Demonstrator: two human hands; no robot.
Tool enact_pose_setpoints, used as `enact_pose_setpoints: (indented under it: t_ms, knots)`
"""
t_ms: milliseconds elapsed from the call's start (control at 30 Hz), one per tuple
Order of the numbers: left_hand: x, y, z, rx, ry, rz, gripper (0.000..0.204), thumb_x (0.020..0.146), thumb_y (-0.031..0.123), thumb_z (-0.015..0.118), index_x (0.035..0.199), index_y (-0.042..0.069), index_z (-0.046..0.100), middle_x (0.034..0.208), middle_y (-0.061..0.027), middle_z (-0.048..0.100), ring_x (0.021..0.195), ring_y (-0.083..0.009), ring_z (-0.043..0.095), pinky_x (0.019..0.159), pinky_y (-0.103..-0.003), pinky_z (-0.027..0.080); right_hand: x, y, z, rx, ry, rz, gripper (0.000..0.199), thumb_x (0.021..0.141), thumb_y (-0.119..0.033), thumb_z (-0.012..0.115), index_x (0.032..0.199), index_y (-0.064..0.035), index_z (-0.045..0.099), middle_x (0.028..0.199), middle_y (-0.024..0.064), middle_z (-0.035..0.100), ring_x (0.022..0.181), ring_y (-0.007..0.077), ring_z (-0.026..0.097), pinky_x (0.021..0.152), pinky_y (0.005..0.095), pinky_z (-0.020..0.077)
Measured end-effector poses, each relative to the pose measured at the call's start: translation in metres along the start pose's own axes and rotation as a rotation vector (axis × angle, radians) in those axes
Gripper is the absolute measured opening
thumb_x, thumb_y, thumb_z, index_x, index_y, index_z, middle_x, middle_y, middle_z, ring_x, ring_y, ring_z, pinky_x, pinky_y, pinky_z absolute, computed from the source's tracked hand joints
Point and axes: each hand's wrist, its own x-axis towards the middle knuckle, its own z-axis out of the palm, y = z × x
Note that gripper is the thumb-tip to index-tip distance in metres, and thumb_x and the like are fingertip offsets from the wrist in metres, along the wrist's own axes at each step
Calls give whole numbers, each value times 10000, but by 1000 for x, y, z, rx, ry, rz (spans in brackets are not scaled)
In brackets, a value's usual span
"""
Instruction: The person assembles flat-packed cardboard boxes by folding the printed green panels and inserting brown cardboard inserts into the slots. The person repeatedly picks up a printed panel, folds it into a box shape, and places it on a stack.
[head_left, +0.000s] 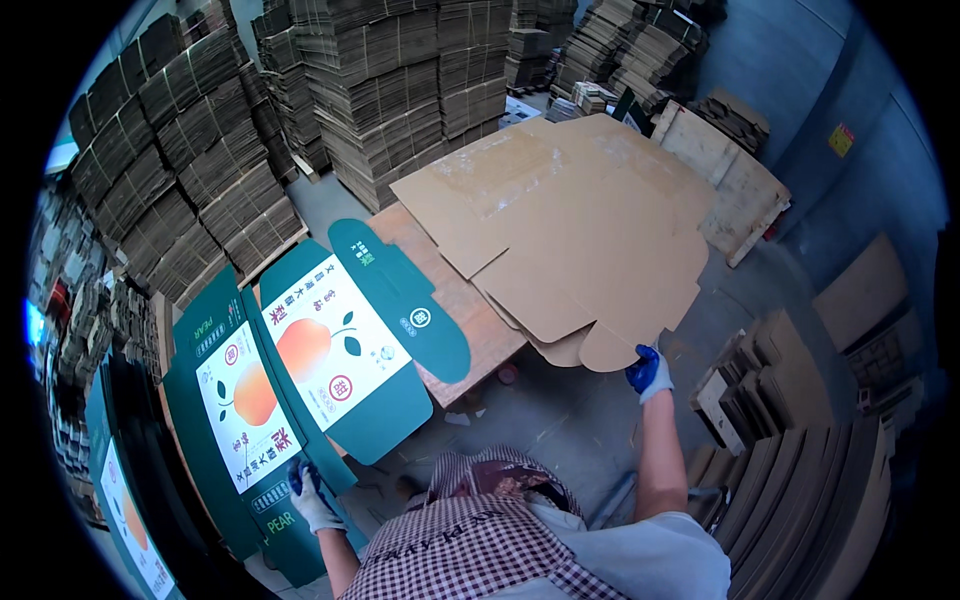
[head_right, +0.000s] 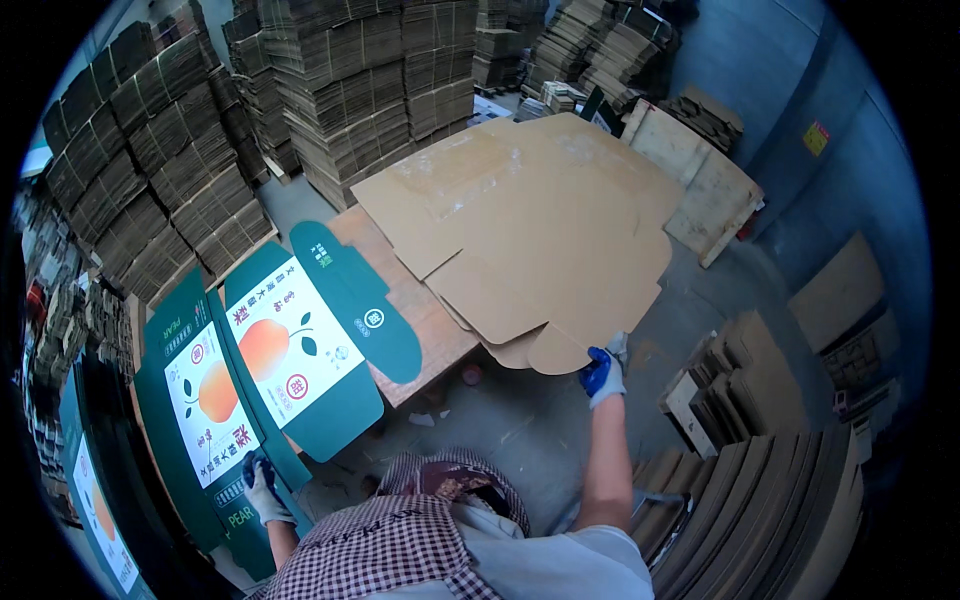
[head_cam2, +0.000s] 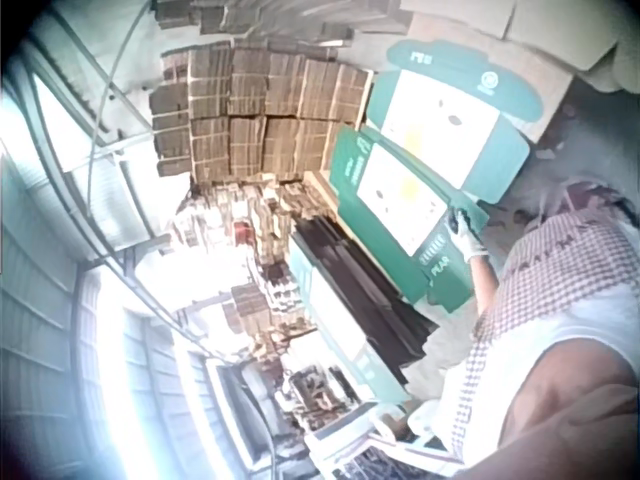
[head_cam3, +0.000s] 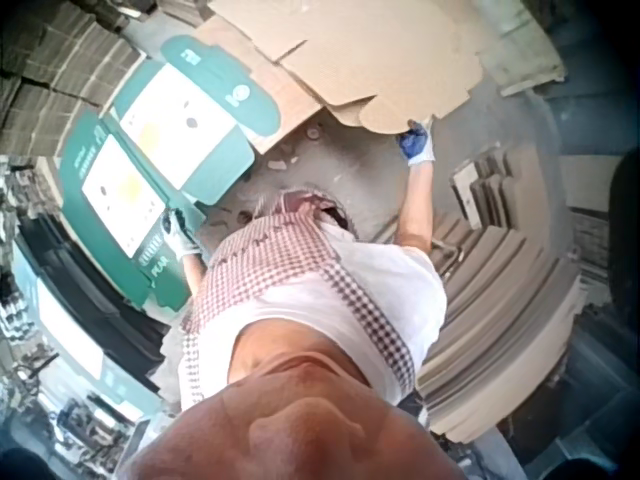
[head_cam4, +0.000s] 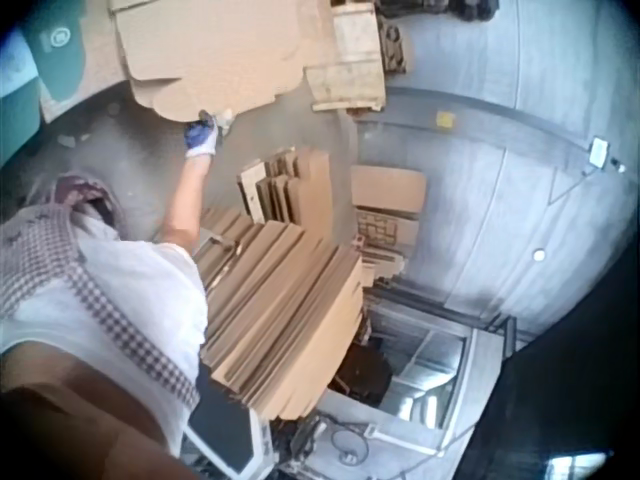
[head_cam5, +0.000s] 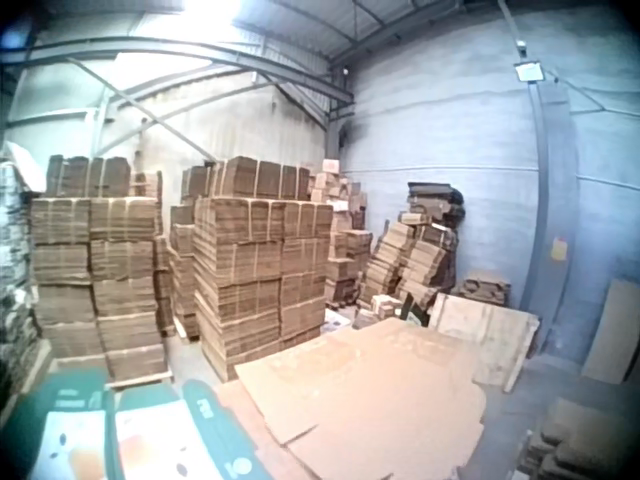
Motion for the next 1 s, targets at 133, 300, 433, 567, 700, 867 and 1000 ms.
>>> enact_pose_setpoints:
  t_ms: [133, 300, 433, 567, 700, 867, 1000]
  knots:
    - [-20, -15, 34, 158, -455, -57, 297, 835, 61, 538, 1125, 2, 516, 953, -65, 604, 777, -134, 583, 684, -222, 469, -89, -24, 68, 8, -361, 129, 397, 736, -46, 532, 1128, -75, 483, 1056, 78, 567, 982, 242, 557, 835, 380, 472]
    - [-66, 22, 110, 159, -1038, -336, 476, 874, 323, 488, 1213, -5, 428, 1133, -109, 540, 986, -195, 547, 848, -303, 438, -151, 25, 97, -18, -329, 109, 285, 780, -68, 544, 1064, -50, 523, 1022, 73, 573, 938, 222, 567, 835, 331, 466]
    - [-82, 64, 153, -556, -1136, -769, 672, 856, 549, 364, 1277, 26, 339, 1184, -151, 495, 1082, -301, 488, 892, -445, 415, -232, 49, 126, -287, -492, 18, 282, 782, -37, 558, 1059, -2, 520, 1001, 77, 573, 910, 164, 560, 814, 290, 451]
    - [-78, 112, 137, -559, -994, -589, 498, 857, 265, 480, 1238, -26, 345, 1126, -210, 503, 983, -359, 539, 826, -461, 476, -278, 61, 146, -321, -653, 101, 433, 775, -60, 604, 1164, 26, 436, 1083, 97, 540, 967, 188, 539, 863, 314, 435]
    - [-83, 160, 96, -629, -795, -462, 432, 811, 86, 496, 1195, -65, 365, 1076, -208, 524, 931, -332, 567, 808, -427, 496, -263, 48, 145, -941, -984, -108, 541, 737, -50, 644, 1215, -2, 394, 1167, 111, 486, 1047, 212, 493, 891, 326, 418]
    - [-93, 222, 41, -821, -962, 15, 311, 825, 94, 461, 1105, -41, 481, 1075, -192, 543, 999, -320, 540, 861, -461, 456, -208, 75, 140, -1434, -856, -543, 616, 725, -46, 655, 1260, -23, 349, 1225, 127, 447, 1084, 235, 478, 891, 329, 418]
    - [-88, 273, 18, -889, -1103, 178, 337, 904, 196, 364, 1151, 3, 487, 1128, -182, 528, 1100, -330, 480, 931, -524, 392, -157, 161, 134, -1271, -608, -474, 619, 755, -39, 614, 1285, -23, 296, 1247, 137, 408, 1047, 244, 510, 857, 310, 441]
